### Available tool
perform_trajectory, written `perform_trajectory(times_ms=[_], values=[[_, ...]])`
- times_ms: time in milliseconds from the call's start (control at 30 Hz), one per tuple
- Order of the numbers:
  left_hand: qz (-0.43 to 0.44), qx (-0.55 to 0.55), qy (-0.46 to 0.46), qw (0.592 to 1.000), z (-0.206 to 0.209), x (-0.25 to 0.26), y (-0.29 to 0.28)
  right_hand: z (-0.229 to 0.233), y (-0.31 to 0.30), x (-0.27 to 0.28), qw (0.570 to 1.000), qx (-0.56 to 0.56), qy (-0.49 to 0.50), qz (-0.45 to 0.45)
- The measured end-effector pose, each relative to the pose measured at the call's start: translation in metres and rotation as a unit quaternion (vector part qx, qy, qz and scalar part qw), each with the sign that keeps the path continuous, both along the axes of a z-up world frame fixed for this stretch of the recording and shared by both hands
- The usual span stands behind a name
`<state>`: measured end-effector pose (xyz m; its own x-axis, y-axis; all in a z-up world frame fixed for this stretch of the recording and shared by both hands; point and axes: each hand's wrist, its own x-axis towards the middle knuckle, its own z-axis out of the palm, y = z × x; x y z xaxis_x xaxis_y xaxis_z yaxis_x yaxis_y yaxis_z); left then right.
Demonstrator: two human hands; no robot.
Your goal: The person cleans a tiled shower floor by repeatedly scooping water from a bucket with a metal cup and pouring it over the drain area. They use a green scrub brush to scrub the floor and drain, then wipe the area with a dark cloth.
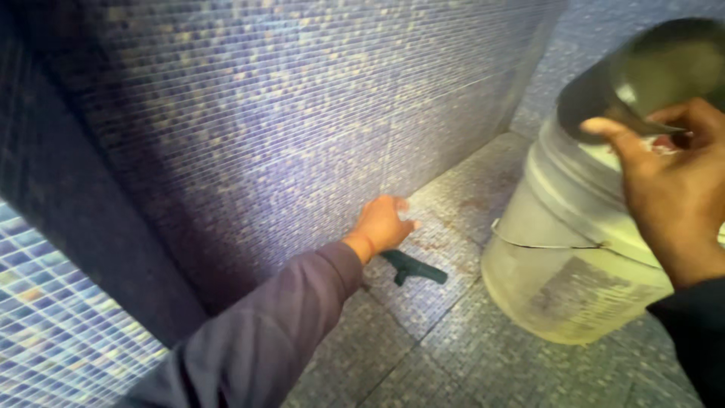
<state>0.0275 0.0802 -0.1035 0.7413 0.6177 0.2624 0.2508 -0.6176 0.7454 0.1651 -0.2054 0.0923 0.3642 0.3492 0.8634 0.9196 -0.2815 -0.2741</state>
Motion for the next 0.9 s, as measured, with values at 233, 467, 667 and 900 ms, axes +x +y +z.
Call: perform_trajectory(times_ms=[233,467,667,900], values=[[-0.056,0.066,-0.031,0.996,0.077,0.084,-0.069,-0.007,-0.043,0.042,0.991,-0.016,0.056,-0.124],[-0.128,-0.220,-0.099,0.962,0.136,0.087,-0.147,-0.022,-0.052,0.077,0.937,-0.181,0.052,-0.295],[-0.061,-0.338,-0.064,0.937,0.178,0.070,-0.177,-0.020,-0.062,0.055,0.953,-0.142,0.055,-0.261],[-0.080,-0.421,-0.138,0.893,0.197,0.073,-0.213,-0.025,-0.067,-0.027,0.949,-0.114,0.022,-0.294]])
